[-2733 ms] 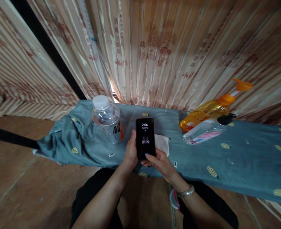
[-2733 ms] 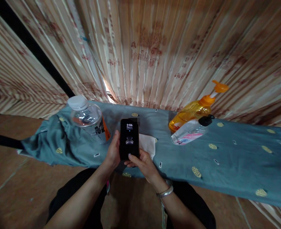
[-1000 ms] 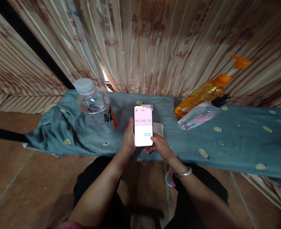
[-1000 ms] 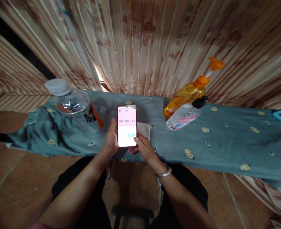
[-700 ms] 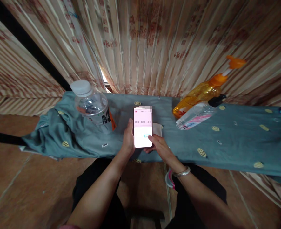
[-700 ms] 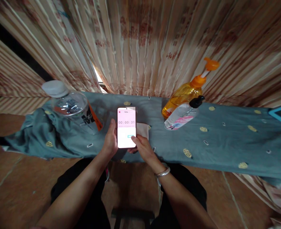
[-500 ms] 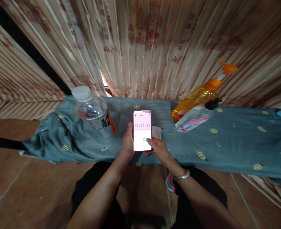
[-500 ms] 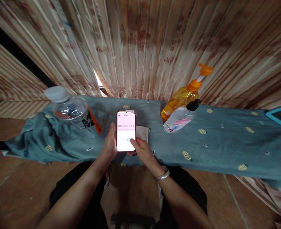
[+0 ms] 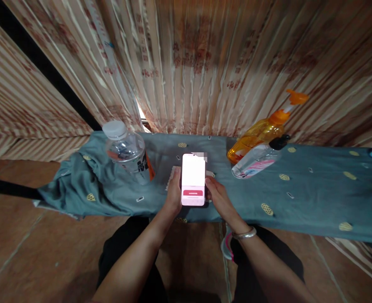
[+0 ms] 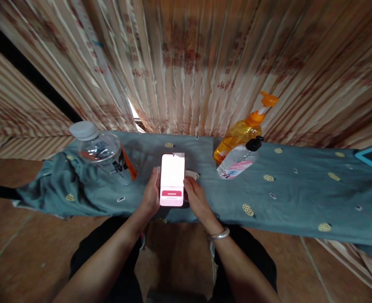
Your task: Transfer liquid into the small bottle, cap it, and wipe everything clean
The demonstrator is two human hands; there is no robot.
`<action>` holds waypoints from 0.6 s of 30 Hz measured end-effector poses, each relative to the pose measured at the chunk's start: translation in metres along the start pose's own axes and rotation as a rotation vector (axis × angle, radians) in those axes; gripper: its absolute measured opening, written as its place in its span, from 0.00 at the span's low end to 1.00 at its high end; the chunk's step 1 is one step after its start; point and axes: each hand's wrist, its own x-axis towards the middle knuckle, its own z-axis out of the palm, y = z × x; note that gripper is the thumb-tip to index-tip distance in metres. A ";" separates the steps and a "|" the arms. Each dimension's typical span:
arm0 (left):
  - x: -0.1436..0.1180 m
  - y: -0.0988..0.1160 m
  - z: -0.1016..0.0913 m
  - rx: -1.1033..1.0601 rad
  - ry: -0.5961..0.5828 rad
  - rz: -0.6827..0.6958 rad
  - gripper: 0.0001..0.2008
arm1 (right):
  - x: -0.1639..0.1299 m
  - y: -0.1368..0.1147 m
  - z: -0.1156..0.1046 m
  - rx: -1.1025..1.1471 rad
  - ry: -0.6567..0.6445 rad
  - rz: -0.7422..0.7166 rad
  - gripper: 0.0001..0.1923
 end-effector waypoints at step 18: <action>-0.014 -0.020 0.019 0.098 0.000 -0.096 0.24 | 0.017 -0.011 -0.005 0.307 0.120 -0.060 0.20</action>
